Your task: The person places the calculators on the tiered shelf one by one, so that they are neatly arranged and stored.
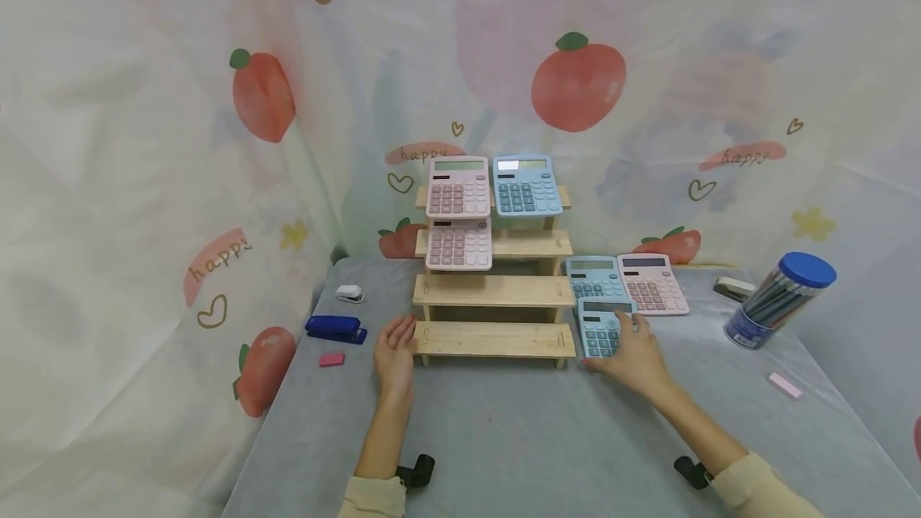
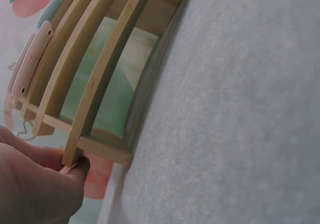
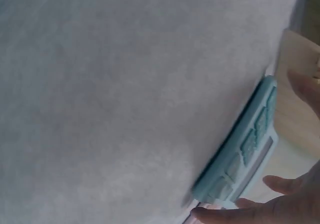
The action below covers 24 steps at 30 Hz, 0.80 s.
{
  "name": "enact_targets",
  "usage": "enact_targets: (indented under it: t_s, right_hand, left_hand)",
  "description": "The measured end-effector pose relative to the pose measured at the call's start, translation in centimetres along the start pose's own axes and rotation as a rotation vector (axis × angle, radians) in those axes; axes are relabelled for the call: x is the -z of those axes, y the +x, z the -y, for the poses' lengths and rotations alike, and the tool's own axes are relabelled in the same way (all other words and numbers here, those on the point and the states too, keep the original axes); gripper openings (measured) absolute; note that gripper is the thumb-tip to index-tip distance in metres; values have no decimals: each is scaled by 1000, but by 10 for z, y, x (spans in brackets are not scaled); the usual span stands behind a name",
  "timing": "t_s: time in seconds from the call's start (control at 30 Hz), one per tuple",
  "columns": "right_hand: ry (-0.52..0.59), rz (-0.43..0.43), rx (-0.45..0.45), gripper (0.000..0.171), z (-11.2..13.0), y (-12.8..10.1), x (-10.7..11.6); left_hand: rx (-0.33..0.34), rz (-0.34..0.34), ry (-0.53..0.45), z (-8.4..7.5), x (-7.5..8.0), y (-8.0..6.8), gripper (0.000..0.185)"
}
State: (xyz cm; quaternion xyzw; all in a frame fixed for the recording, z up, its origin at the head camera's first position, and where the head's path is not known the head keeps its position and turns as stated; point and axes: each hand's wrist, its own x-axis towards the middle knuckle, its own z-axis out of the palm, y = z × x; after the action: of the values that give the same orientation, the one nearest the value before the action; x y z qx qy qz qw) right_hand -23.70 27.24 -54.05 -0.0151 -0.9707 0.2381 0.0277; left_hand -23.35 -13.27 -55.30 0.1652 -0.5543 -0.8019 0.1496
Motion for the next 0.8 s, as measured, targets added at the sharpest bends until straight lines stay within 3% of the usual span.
enact_targets:
  t_s: [0.13,0.4,0.6,0.8]
  right_hand:
    - [-30,48,-47,130,-4,3,-8]
    - [20,-14,-3,119,-6,4,-9]
    - [63,-23,-11,112,0,-4,11]
    - [69,-92,26,110,19,-9,43]
  left_hand:
    - [3,0,5,1,0,0,55]
    - [-10,-1,-9,0,0,0,55]
    - [0,-3,-12,1,0,0,54]
    - [-4,-17,-5,2,-1,-1,52]
